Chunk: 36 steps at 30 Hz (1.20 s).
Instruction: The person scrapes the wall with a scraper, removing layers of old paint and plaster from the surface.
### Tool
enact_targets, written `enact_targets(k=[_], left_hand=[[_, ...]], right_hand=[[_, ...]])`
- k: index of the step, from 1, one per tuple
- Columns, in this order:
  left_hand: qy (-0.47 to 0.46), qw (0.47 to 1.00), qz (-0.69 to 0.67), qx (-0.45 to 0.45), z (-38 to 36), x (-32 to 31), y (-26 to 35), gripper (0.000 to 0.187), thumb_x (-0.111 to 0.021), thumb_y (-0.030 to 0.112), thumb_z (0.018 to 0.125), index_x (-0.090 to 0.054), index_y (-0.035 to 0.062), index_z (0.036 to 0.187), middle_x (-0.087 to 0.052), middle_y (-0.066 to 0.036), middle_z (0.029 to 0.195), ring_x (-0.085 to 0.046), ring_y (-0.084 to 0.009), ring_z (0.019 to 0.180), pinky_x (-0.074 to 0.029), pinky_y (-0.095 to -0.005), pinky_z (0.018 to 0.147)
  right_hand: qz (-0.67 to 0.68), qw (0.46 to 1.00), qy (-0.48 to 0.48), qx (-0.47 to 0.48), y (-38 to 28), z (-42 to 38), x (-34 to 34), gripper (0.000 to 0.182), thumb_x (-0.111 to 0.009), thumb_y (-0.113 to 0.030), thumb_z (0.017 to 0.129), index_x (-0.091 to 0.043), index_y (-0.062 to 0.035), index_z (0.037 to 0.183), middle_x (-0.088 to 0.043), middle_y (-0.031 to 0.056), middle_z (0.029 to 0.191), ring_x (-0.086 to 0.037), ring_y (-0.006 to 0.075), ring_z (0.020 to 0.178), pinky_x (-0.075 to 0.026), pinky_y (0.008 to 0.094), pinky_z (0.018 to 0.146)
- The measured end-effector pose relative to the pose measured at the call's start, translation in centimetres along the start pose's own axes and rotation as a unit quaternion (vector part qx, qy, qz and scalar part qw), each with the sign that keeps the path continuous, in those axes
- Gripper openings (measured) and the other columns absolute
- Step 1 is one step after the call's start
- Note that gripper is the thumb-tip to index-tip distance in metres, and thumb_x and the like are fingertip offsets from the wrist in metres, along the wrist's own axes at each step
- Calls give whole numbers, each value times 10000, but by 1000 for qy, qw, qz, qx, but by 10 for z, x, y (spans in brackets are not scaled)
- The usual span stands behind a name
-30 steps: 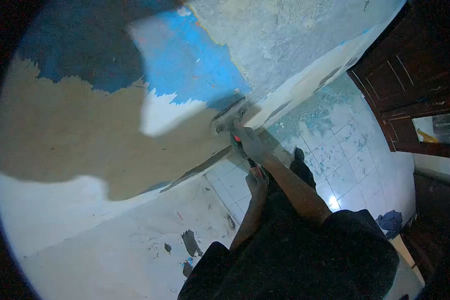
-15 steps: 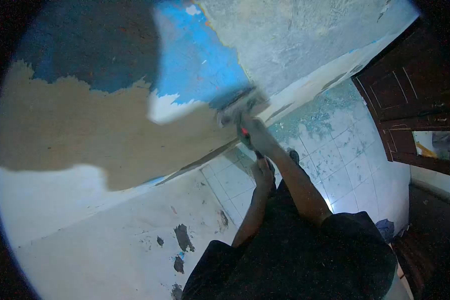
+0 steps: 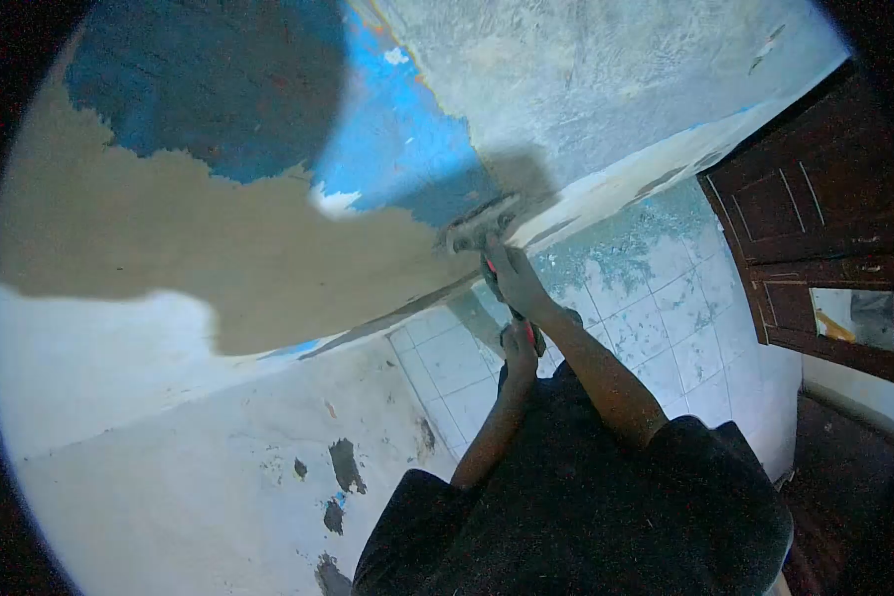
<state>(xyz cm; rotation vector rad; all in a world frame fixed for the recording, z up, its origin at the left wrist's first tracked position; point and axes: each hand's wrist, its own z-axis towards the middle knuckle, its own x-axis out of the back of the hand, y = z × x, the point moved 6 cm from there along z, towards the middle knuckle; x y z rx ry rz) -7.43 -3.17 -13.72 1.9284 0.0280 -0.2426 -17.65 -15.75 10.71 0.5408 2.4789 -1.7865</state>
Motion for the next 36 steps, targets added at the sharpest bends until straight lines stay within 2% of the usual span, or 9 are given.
enact_targets(k=[3, 8, 11, 18, 23, 26, 28, 32, 36], left_hand=[[3, 994, -109, 31, -8, -38, 72, 370, -417, 481, 900, -428, 132, 776, -414, -4, 586, -397, -144, 452, -316, -290, 403], [-6, 988, -119, 94, -20, -44, 58, 380, -424, 498, 890, -453, 129, 804, -442, -6, 593, -418, -146, 441, -298, -292, 377], [13, 997, -72, -13, -14, -40, 58, 374, -433, 495, 886, -477, 128, 827, -446, 2, 591, -418, -143, 436, -291, -289, 375], [-48, 987, -151, 2, -20, -71, 113, 499, -285, 481, 932, -462, 57, 736, -423, -29, 537, -402, -130, 407, -321, -286, 376], [-52, 995, 17, -79, -34, -74, 148, 544, -294, 488, 928, -480, 35, 692, -435, -37, 527, -416, -153, 413, -322, -296, 389], [-41, 999, -23, 21, -30, -71, 128, 562, -277, 477, 935, -505, 15, 711, -446, -48, 528, -431, -167, 423, -341, -307, 415], [-95, 992, -81, -14, -22, -74, 104, 561, -268, 472, 939, -515, 10, 739, -454, -50, 539, -435, -167, 437, -342, -309, 430], [59, 998, 10, 9, -29, -67, 99, 524, -290, 447, 944, -492, 21, 715, -404, -28, 523, -400, -154, 462, -336, -322, 453], [14, 999, 2, 52, -42, -67, 99, 512, -293, 426, 947, -497, 10, 731, -412, -23, 534, -410, -153, 477, -335, -334, 459]], right_hand=[[-29, 996, -31, 76, -22, 4, -1, 522, -319, -494, 930, -408, -101, 597, -322, -47, 451, -299, 40, 369, -229, 213, 353], [-32, 998, 5, 56, -23, -11, 0, 490, -328, -453, 940, -409, -98, 611, -326, -52, 482, -298, 33, 391, -235, 204, 369], [-34, 993, -17, 113, -38, -14, -2, 452, -351, -425, 942, -415, -112, 621, -332, -60, 493, -296, 27, 410, -235, 196, 377], [-7, 999, 11, 36, -12, -4, 9, 402, -412, -398, 933, -439, -112, 651, -344, -64, 515, -303, 31, 422, -245, 209, 383], [-49, 997, -5, 57, -13, 0, 12, 445, -404, -414, 932, -413, -102, 614, -341, -53, 509, -309, 41, 465, -270, 223, 425], [-53, 998, 4, 38, -16, -3, 15, 439, -403, -422, 930, -415, -110, 622, -349, -54, 516, -312, 37, 457, -276, 218, 418], [-34, 997, -12, 71, -25, 1, 15, 437, -402, -430, 928, -425, -112, 629, -350, -52, 512, -316, 36, 426, -268, 209, 393], [-60, 997, -2, 49, -12, -1, 21, 450, -395, -447, 925, -423, -114, 625, -331, -56, 469, -304, 40, 378, -253, 223, 351], [-96, 995, 9, -1, 0, 2, 25, 477, -378, -465, 924, -408, -114, 603, -323, -48, 453, -304, 51, 356, -254, 230, 337]])
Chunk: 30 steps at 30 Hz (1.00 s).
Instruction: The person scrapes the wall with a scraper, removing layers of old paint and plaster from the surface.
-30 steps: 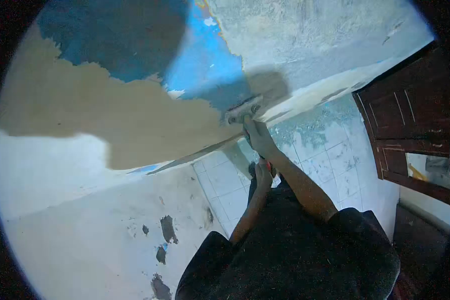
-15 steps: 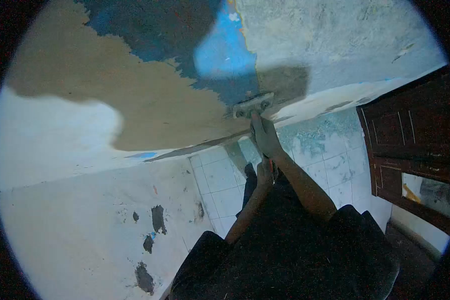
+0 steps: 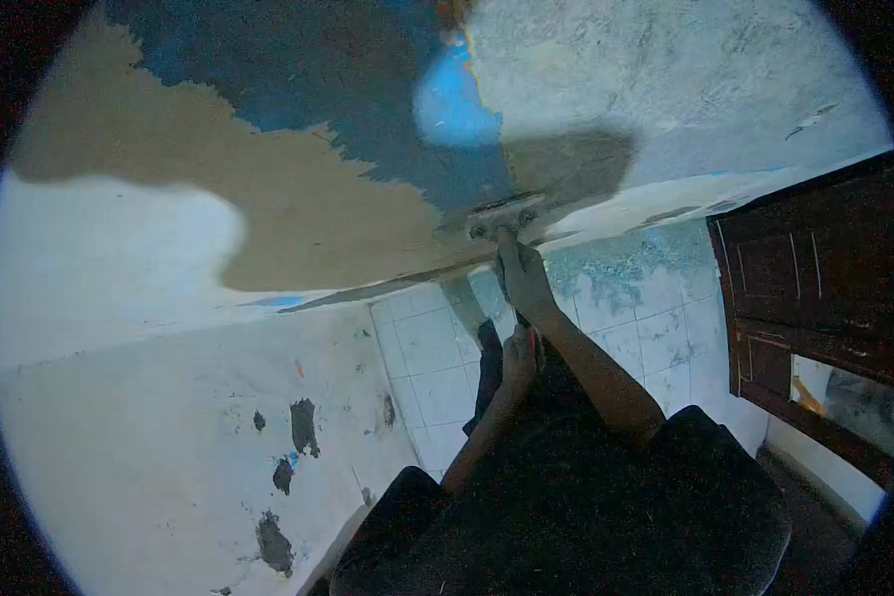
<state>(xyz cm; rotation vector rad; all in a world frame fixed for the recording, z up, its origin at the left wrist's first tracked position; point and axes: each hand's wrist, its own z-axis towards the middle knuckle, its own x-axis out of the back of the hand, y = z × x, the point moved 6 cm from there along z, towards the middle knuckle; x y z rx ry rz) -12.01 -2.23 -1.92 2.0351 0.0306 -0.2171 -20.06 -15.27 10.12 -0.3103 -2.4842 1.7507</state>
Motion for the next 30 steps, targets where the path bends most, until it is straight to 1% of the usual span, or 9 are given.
enact_targets(k=[5, 8, 10, 12, 17, 19, 24, 28, 30], left_hand=[[17, 997, 33, -70, 7, -4, 27, 518, -294, 410, 948, -479, 1, 691, -464, -48, 540, -426, -162, 473, -342, -338, 457], [2, 1000, 11, 0, 8, -12, 43, 547, -305, 446, 937, -497, -13, 712, -472, -59, 540, -459, -184, 483, -358, -338, 467], [54, 998, -9, -28, 27, 5, -25, 591, -307, 504, 919, -507, -10, 708, -464, -53, 535, -482, -175, 474, -363, -319, 439], [0, 999, 12, -43, 8, 0, -17, 593, -303, 517, 915, -508, -14, 750, -478, -66, 560, -488, -185, 487, -379, -336, 450], [33, 981, 185, -55, -22, -13, 47, 614, -295, 530, 911, -515, -20, 751, -491, -84, 546, -498, -197, 470, -387, -348, 438], [18, 988, 147, -35, -19, -11, 44, 626, -286, 535, 910, -512, -18, 723, -481, -81, 516, -493, -192, 445, -381, -337, 421], [16, 972, 207, -109, -12, -12, 34, 633, -277, 530, 912, -505, -20, 696, -473, -83, 502, -499, -187, 429, -380, -310, 404], [66, 994, 74, -42, 8, 2, -16, 622, -280, 529, 911, -503, -7, 688, -475, -72, 521, -485, -183, 436, -371, -321, 412], [127, 916, 269, -268, -2, -5, 18, 605, -284, 510, 918, -494, -1, 671, -467, -67, 515, -479, -182, 446, -366, -333, 428]], right_hand=[[63, 998, -13, 17, -38, -1, -4, 459, -385, -440, 929, -382, -121, 599, -332, -44, 465, -308, 47, 373, -246, 220, 353], [52, 995, -22, 83, -60, -10, 0, 452, -392, -437, 928, -385, -124, 601, -331, -47, 465, -295, 44, 370, -236, 221, 350], [10, 999, -17, 43, -14, 2, 2, 437, -416, -393, 929, -586, 10, 929, -457, -11, 602, -416, 94, 581, -351, 294, 521], [15, 999, 7, 42, -7, 1, 8, 439, -416, -376, 930, -574, 24, 1018, -474, 2, 631, -427, 109, 586, -351, 311, 501], [-1, 997, -32, -75, 23, 3, 12, 422, -425, -404, 922, -551, -6, 853, -420, -8, 582, -406, 112, 558, -348, 306, 496], [43, 996, -28, -78, 22, 3, 6, 460, -438, -438, 911, -531, -37, 705, -375, -19, 538, -374, 105, 518, -331, 294, 489], [-4, 999, -19, -41, 5, -1, 13, 499, -420, -458, 911, -526, -15, 709, -425, 6, 526, -385, 119, 506, -333, 303, 492], [12, 1000, -9, -27, 2, -2, 12, 486, -411, -446, 919, -503, -45, 660, -405, 3, 504, -390, 100, 467, -314, 287, 454], [48, 998, -17, -24, -3, 0, 14, 467, -414, -440, 920, -480, -78, 632, -386, -12, 488, -355, 79, 441, -299, 276, 439]])
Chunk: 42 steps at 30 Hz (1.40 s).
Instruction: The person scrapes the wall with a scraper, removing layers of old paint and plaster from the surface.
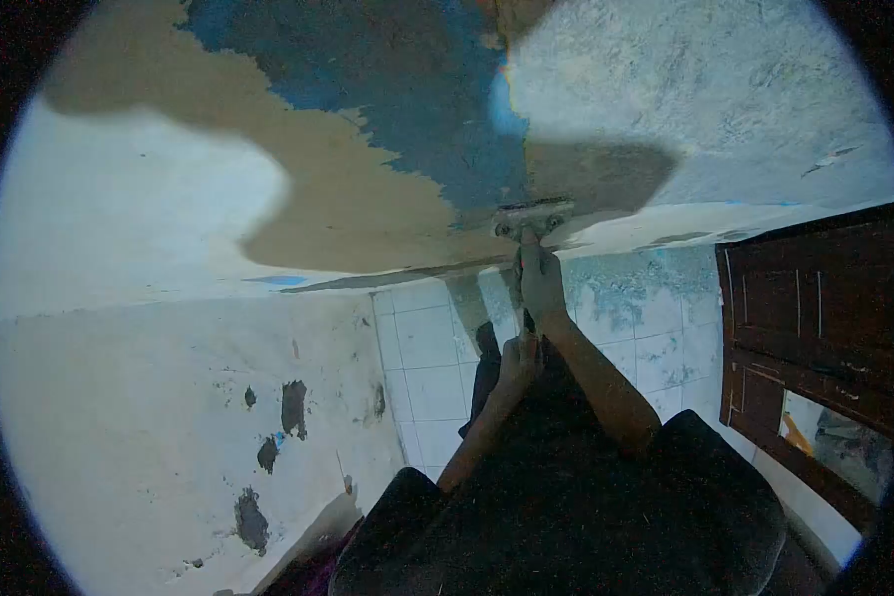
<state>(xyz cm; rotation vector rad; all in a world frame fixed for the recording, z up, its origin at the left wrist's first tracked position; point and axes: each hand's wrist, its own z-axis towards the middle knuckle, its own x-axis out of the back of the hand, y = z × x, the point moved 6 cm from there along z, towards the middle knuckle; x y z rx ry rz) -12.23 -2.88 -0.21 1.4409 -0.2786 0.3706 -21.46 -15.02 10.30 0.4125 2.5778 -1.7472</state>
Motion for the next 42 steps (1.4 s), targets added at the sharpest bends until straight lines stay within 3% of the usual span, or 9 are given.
enact_targets(k=[1, 4, 8, 16, 26, 31, 34, 37, 42], left_hand=[[30, 995, 66, -75, 0, 7, 21, 599, -286, 504, 920, -491, 2, 665, -464, -65, 513, -476, -182, 449, -364, -336, 433], [-125, 908, -289, 275, -5, -5, 14, 583, -293, 485, 926, -483, 11, 645, -453, -56, 497, -469, -181, 448, -361, -335, 438], [-77, 996, 10, 37, 15, 9, 53, 600, -286, 507, 922, -491, 24, 631, -459, -39, 490, -459, -154, 420, -344, -309, 404], [-109, 946, -193, 238, -1, -12, -5, 601, -305, 508, 918, -482, 18, 620, -440, -43, 488, -449, -149, 437, -344, -306, 425], [-151, 959, -164, 176, 41, 4, 76, 586, -305, 508, 916, -503, 9, 681, -433, -46, 493, -417, -154, 430, -329, -314, 422], [-118, 956, -146, 225, 12, -4, 47, 555, -331, 482, 917, -513, -1, 712, -428, -34, 521, -418, -144, 462, -332, -320, 437], [-128, 910, -328, 220, -4, -35, -9, 559, -350, 488, 910, -518, -14, 730, -434, -32, 534, -421, -139, 466, -326, -318, 429], [-124, 972, -143, 140, 6, -18, 6, 570, -347, 493, 910, -516, -17, 720, -434, -41, 523, -440, -154, 456, -344, -314, 427], [-192, 948, -166, 194, -37, -41, -21, 486, -396, 424, 919, -539, -41, 911, -524, -94, 644, -506, -183, 496, -398, -314, 447]], right_hand=[[38, 999, 3, -11, -6, -6, -2, 474, -410, -441, 921, -464, -83, 614, -379, -16, 480, -340, 77, 432, -287, 271, 435], [26, 1000, -12, 4, 3, -3, 0, 482, -395, -466, 917, -391, -115, 588, -362, -16, 465, -355, 82, 358, -278, 242, 351], [-17, 1000, 17, -1, -16, -7, 6, 462, -417, -408, 928, -440, -87, 597, -351, -28, 480, -339, 77, 446, -294, 264, 439], [21, 999, 24, 6, -12, -1, 6, 466, -432, -423, 917, -436, -88, 594, -331, -30, 437, -335, 68, 381, -273, 266, 371], [39, 996, -28, 70, -55, -14, -1, 408, -443, -374, 928, -457, -88, 638, -359, -43, 510, -340, 51, 466, -277, 242, 440], [0, 999, 27, 23, -27, -2, 10, 474, -417, -453, 916, -423, -99, 600, -331, -38, 466, -325, 60, 377, -260, 235, 362], [23, 998, 16, 51, -18, -3, 18, 444, -472, -405, 906, -418, -97, 590, -322, -39, 476, -324, 65, 438, -272, 245, 434], [29, 999, 16, 8, -14, -1, 14, 447, -424, -417, 924, -424, -109, 600, -343, -47, 480, -319, 58, 367, -260, 237, 353], [-4, 999, 30, -17, -13, -17, 25, 449, -430, -443, 914, -429, -111, 611, -338, -50, 487, -319, 50, 384, -257, 231, 361]])
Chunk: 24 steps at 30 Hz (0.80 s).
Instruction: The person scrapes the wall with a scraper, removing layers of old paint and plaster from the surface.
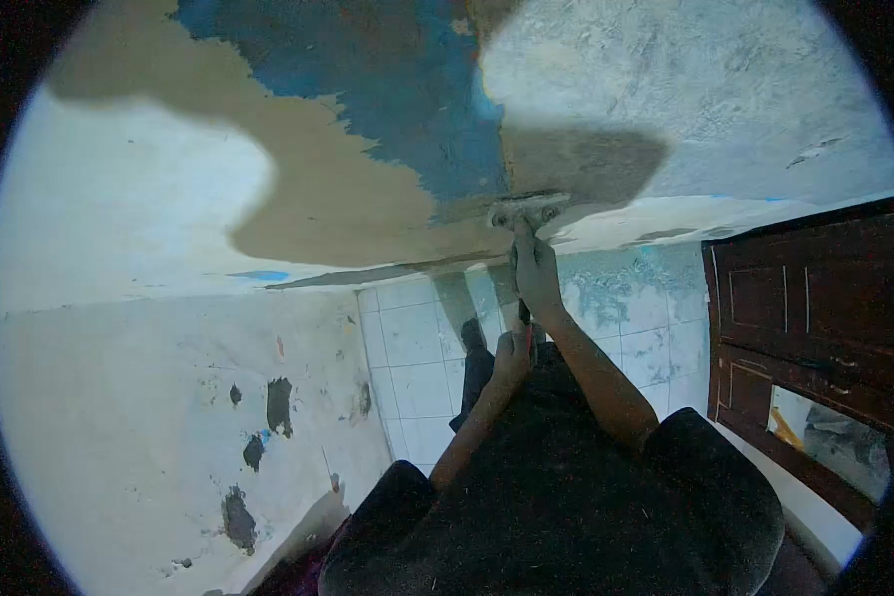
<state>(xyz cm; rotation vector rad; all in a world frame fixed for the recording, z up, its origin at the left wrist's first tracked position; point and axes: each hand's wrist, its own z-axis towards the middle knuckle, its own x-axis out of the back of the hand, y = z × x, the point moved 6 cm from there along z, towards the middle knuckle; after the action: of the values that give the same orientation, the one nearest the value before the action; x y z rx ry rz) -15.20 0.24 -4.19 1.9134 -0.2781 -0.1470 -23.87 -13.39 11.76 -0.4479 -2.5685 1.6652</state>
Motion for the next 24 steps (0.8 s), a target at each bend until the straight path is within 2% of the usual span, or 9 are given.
enact_targets(k=[5, 8, 9, 11, 12, 15, 17, 20, 24], left_hand=[[45, 989, 96, -99, 6, 12, 106, 492, -349, 424, 935, -558, -15, 866, -507, -66, 582, -494, -148, 479, -361, -284, 424], [291, 776, 376, -414, 6, 6, 86, 527, -311, 457, 931, -544, 19, 751, -466, -33, 505, -468, -159, 435, -353, -308, 417], [166, 955, 111, -221, 15, 17, 56, 527, -302, 457, 932, -543, 23, 757, -475, -44, 513, -463, -165, 435, -354, -323, 424], [65, 992, 56, -96, 14, 13, 48, 540, -287, 468, 931, -541, 30, 745, -475, -51, 510, -466, -171, 440, -360, -333, 433], [20, 999, 38, -29, 12, 11, 40, 546, -279, 474, 930, -540, 34, 739, -475, -55, 509, -467, -174, 442, -363, -338, 437], [180, 751, 476, -421, 1, -6, 84, 580, -281, 511, 919, -521, 39, 683, -462, -44, 490, -469, -165, 422, -354, -316, 413], [88, 972, 144, -166, 9, 9, 67, 593, -285, 523, 914, -504, 40, 647, -455, -41, 478, -466, -161, 413, -347, -310, 403], [52, 994, -60, -79, 14, 11, 83, 602, -288, 529, 912, -498, 41, 627, -453, -39, 471, -460, -149, 409, -342, -297, 396], [56, 985, -159, -24, 23, 5, 47, 551, -299, 473, 925, -495, 30, 663, -458, -38, 493, -453, -142, 425, -332, -287, 400]], right_hand=[[-6, 997, -4, 77, -59, -7, -14, 479, -407, -473, 913, -409, -104, 606, -344, -47, 498, -316, 57, 409, -257, 231, 380], [-58, 983, 2, 172, -42, 8, -11, 476, -412, -458, 916, -395, -110, 591, -335, -39, 490, -313, 60, 403, -257, 235, 380], [-20, 992, 5, 123, -14, 12, -8, 402, -440, -394, 920, -477, -54, 707, -361, -28, 514, -329, 54, 462, -279, 236, 433], [-4, 1000, 1, 19, 3, 15, -7, 358, -471, -334, 922, -572, 9, 928, -399, -14, 541, -353, 49, 514, -305, 238, 482], [-4, 1000, 3, 16, 0, 14, -7, 358, -471, -334, 922, -572, 9, 928, -399, -14, 541, -353, 49, 514, -305, 238, 482], [-27, 999, -12, 28, -16, 7, -4, 381, -470, -347, 921, -562, 23, 937, -397, -26, 535, -373, 52, 503, -310, 241, 476], [-13, 1000, -23, 1, 0, 8, -3, 372, -475, -350, 918, -565, 9, 952, -391, -30, 531, -369, 54, 494, -309, 244, 469], [28, 988, 2, 152, -43, -2, -13, 360, -483, -361, 911, -572, -22, 994, -373, -39, 516, -352, 60, 452, -290, 245, 431], [4, 998, -34, 58, -36, 3, -14, 360, -459, -351, 924, -584, -19, 985, -346, -42, 510, -326, 69, 437, -275, 247, 417]])
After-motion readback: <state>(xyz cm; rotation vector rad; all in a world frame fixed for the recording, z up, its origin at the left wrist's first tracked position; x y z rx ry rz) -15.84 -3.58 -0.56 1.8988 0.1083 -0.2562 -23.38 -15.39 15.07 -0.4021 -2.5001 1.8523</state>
